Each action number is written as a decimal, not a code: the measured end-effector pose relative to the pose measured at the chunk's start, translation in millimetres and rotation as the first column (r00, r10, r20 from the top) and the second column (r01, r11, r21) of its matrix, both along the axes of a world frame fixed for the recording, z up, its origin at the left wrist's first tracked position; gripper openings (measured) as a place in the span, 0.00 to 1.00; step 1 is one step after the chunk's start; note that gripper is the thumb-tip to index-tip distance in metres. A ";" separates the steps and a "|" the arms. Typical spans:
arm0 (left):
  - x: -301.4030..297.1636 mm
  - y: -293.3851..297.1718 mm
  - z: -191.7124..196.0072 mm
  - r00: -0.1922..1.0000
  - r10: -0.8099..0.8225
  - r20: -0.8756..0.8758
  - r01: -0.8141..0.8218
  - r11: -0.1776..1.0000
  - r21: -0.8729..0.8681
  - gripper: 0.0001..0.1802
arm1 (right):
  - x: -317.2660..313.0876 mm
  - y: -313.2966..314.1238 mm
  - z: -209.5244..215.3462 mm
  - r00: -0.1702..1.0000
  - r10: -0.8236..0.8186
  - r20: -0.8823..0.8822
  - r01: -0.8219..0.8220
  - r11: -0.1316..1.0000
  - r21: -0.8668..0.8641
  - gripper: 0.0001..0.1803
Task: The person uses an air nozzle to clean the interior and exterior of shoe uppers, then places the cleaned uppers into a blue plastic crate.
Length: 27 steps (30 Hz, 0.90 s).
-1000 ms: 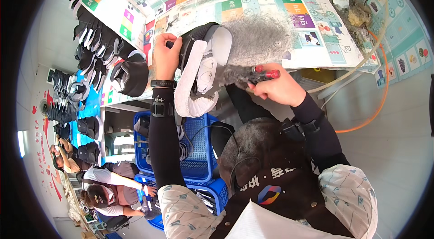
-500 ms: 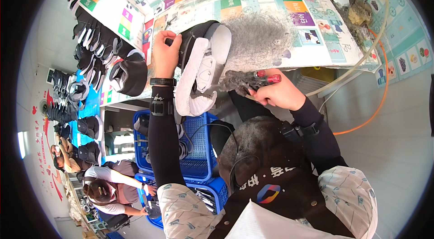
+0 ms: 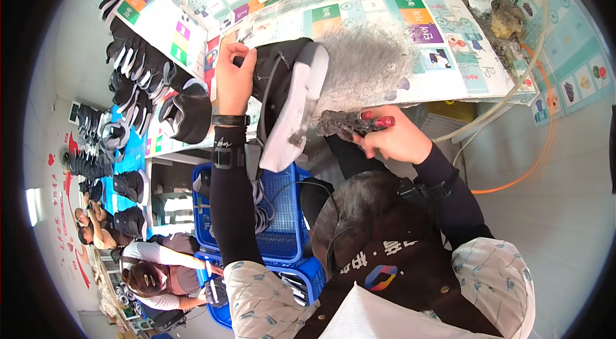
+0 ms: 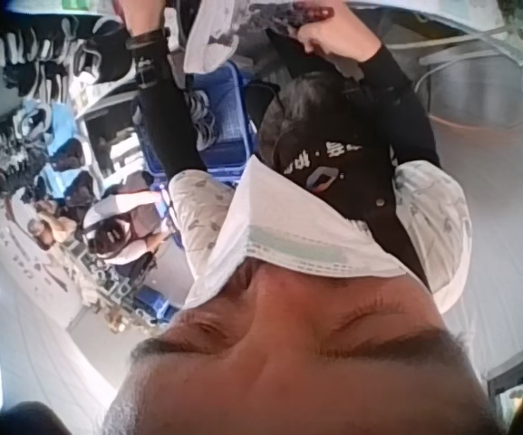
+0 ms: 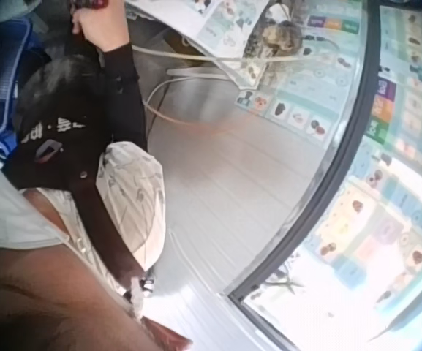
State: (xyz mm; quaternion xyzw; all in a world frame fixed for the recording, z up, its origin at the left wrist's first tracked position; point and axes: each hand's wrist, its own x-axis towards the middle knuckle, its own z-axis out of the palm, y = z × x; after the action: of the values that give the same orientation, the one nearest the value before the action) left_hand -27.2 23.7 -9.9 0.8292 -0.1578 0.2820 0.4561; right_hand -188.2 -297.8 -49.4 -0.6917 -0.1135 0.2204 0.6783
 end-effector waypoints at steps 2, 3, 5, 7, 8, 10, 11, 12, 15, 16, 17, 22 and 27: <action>-10.7 -35.1 25.6 0.995 -0.094 0.038 0.092 0.994 0.059 0.09 | -0.9 -12.4 1.0 0.998 -0.068 -0.013 0.070 0.985 0.157 0.14; -17.1 -48.3 43.6 0.983 -0.149 0.110 0.131 0.979 0.158 0.09 | -0.6 -17.6 2.3 0.988 -0.154 0.017 0.149 0.973 0.175 0.16; -29.4 -81.0 80.8 0.948 -0.270 0.169 0.204 0.922 0.328 0.09 | 1.1 -40.6 -2.8 0.928 -0.365 0.079 0.351 0.924 0.149 0.22; -23.9 -86.1 110.2 0.852 -0.475 0.221 0.245 0.735 0.632 0.10 | 0.6 -55.4 7.8 0.840 -0.528 0.127 0.508 0.847 0.157 0.22; -21.0 -94.1 119.2 0.803 -0.556 0.213 0.228 0.618 0.753 0.10 | -1.0 -66.0 9.9 0.790 -0.601 0.123 0.582 0.797 0.163 0.21; -0.9 -100.6 100.7 0.809 -0.585 0.062 0.316 0.521 0.793 0.09 | -7.7 -82.8 13.2 0.755 -0.642 0.133 0.614 0.763 0.200 0.21; 10.4 -98.8 78.1 0.831 -0.555 0.007 0.358 0.546 0.758 0.10 | -10.6 -85.7 13.6 0.736 -0.664 0.129 0.630 0.742 0.227 0.21; 17.1 -88.5 59.0 0.860 -0.508 -0.049 0.381 0.575 0.724 0.10 | -10.5 -82.9 15.4 0.742 -0.657 0.135 0.620 0.748 0.236 0.21; 37.1 -90.8 17.4 0.908 -0.220 0.357 -0.046 0.794 0.606 0.13 | -4.7 -78.2 5.2 0.791 -0.597 0.136 0.566 0.797 0.210 0.21; 31.7 -99.2 6.2 0.773 0.036 0.633 -0.385 0.820 0.424 0.15 | -5.8 -78.1 0.5 0.781 -0.608 0.145 0.565 0.786 0.251 0.21; 36.8 -105.1 1.9 0.747 0.237 0.621 -0.569 0.711 0.413 0.15 | -3.0 -80.3 0.4 0.769 -0.615 0.176 0.569 0.783 0.250 0.20; 53.7 -119.5 16.2 0.909 0.415 0.038 -0.293 0.573 0.765 0.25 | -9.4 -96.2 19.3 0.718 -0.636 0.283 0.594 0.772 0.228 0.11; 39.1 -39.4 34.6 0.860 0.249 0.446 -0.510 0.473 0.719 0.16 | -12.7 -90.5 8.8 0.732 -0.615 0.294 0.604 0.785 0.137 0.22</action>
State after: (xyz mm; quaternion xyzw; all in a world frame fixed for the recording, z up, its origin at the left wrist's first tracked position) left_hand 11.9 -15.7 24.6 0.9082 -0.1423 0.3850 -0.0821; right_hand -200.9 -388.4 -40.5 -0.7058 0.0063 -0.1320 0.6960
